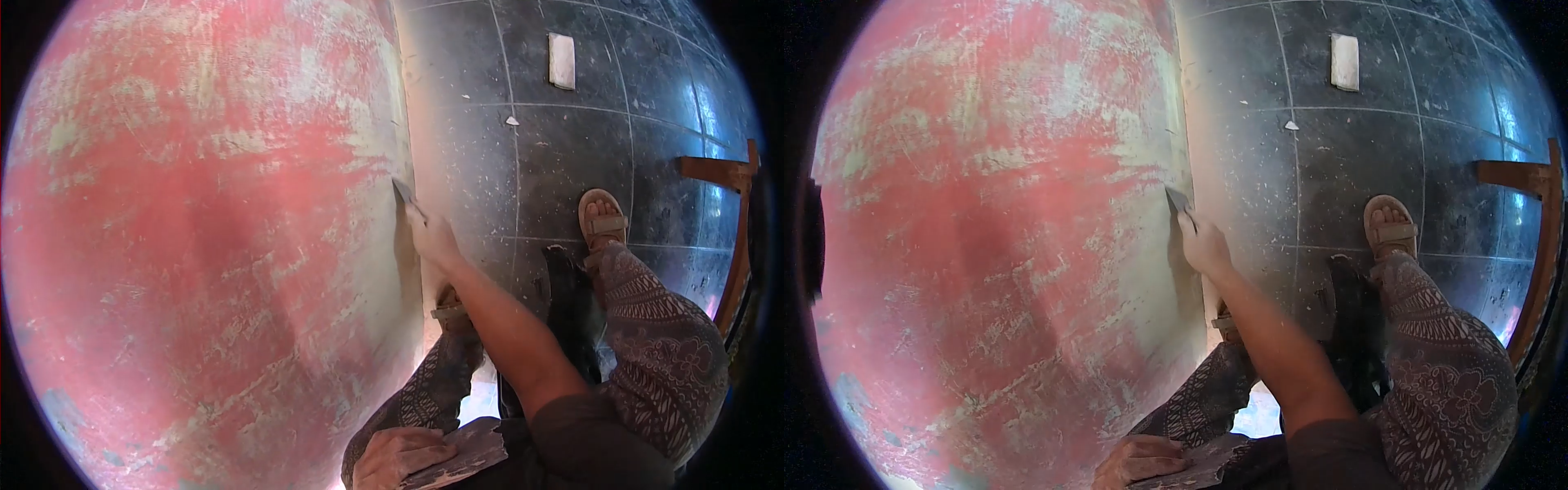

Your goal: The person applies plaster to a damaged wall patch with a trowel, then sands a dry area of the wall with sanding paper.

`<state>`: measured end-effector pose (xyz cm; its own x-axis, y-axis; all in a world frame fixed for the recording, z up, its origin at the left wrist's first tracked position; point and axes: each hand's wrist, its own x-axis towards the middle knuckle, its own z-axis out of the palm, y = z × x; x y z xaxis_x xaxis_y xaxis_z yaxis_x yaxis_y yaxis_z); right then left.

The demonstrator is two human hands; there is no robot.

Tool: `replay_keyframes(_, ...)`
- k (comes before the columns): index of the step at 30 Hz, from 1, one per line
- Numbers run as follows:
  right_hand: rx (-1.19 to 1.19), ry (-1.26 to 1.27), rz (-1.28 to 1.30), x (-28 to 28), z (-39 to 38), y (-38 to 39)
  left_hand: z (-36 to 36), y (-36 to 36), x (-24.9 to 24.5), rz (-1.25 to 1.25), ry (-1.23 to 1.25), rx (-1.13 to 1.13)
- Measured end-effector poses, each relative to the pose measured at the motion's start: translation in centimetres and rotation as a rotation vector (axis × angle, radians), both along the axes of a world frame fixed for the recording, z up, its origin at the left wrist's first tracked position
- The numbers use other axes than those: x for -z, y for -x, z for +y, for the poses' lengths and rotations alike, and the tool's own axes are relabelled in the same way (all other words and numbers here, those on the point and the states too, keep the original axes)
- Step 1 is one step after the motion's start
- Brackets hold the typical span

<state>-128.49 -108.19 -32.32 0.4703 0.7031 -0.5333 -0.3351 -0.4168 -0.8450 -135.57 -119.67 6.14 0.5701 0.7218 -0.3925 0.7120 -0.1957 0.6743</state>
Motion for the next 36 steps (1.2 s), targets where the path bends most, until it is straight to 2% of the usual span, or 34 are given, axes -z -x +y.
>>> replay_keyframes(3,0.014,0.060,-0.038,1.1,1.9,0.0,0.2,0.1,-0.1,0.006,0.002,0.007)
replay_keyframes(6,-0.076,0.102,0.010,1.7,0.4,0.7,0.3,0.3,-0.1,0.005,0.003,0.013)
replay_keyframes(14,-0.103,0.028,0.213,-3.7,-3.8,2.4,0.7,-0.1,0.1,0.024,0.003,0.008)
replay_keyframes(18,-0.130,0.022,0.187,-3.6,-5.2,3.4,0.8,-0.2,0.1,0.022,0.007,0.017)
replay_keyframes(20,-0.243,0.121,0.194,-3.7,-4.8,1.8,0.7,-0.2,0.2,0.023,0.005,0.017)
replay_keyframes(22,-0.294,0.189,0.326,-2.3,-3.2,-0.5,0.3,-0.1,0.1,0.025,0.009,0.020)
replay_keyframes(24,-0.274,0.225,0.576,0.2,-1.9,-2.5,0.3,0.0,0.1,0.028,0.003,0.023)
replay_keyframes(27,-0.339,0.178,0.490,-1.4,-3.4,-2.8,0.2,0.0,0.0,0.018,-0.007,0.031)
replay_keyframes(30,-0.330,0.106,0.533,-5.6,-4.9,-2.7,0.1,0.0,-0.2,0.026,-0.011,0.035)
replay_keyframes(32,-0.292,0.115,0.468,-0.9,-3.7,-0.9,0.0,-0.4,-0.2,0.031,-0.014,0.032)
replay_keyframes(36,-0.314,0.175,0.414,-1.1,-2.5,-1.2,-0.3,-0.7,-0.2,0.032,-0.024,0.046)
